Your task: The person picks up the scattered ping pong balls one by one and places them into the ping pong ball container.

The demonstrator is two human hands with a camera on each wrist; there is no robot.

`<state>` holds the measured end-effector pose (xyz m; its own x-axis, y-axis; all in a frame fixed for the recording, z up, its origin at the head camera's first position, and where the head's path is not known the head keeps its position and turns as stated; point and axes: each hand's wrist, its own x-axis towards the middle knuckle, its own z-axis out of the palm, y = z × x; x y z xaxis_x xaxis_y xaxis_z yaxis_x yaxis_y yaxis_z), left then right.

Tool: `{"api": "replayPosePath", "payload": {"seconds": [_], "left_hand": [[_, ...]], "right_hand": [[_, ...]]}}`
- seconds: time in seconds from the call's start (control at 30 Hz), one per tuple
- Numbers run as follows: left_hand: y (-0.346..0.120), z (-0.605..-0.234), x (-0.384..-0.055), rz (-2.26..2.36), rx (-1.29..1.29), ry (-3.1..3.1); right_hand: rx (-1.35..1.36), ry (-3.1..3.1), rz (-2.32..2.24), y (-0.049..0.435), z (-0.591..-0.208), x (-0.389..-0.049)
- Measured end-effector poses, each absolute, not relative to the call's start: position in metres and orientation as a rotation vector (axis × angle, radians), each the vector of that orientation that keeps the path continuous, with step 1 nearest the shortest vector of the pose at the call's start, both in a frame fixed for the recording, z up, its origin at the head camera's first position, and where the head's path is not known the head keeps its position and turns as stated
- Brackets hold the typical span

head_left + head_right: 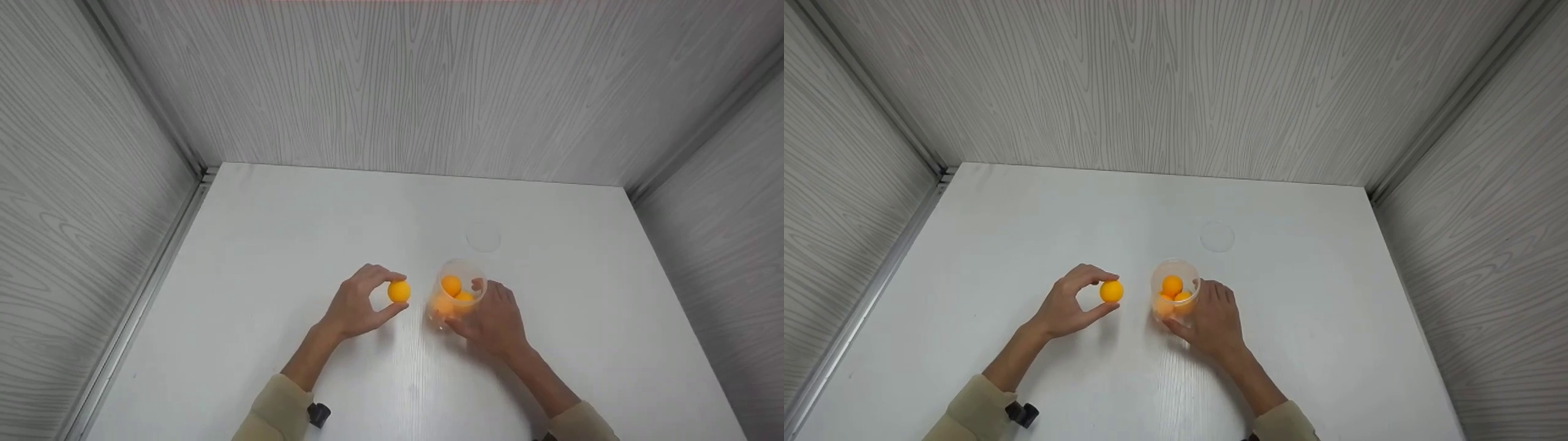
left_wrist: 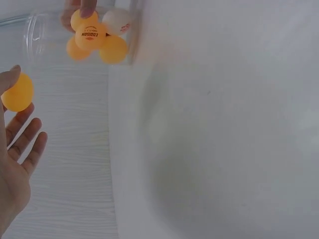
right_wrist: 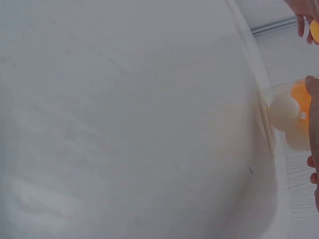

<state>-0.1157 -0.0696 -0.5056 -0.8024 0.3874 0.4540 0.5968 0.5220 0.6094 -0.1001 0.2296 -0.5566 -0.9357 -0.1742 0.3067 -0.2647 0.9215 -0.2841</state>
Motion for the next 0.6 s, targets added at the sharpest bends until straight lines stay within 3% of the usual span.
{"api": "replayPosePath", "payload": {"seconds": [0.6], "left_hand": [[-0.03, -0.481, -0.127, -1.181, -1.006, -2.421]], "right_hand": [[0.402, -2.753, 0.432, 0.233, -0.559, -0.102]]}}
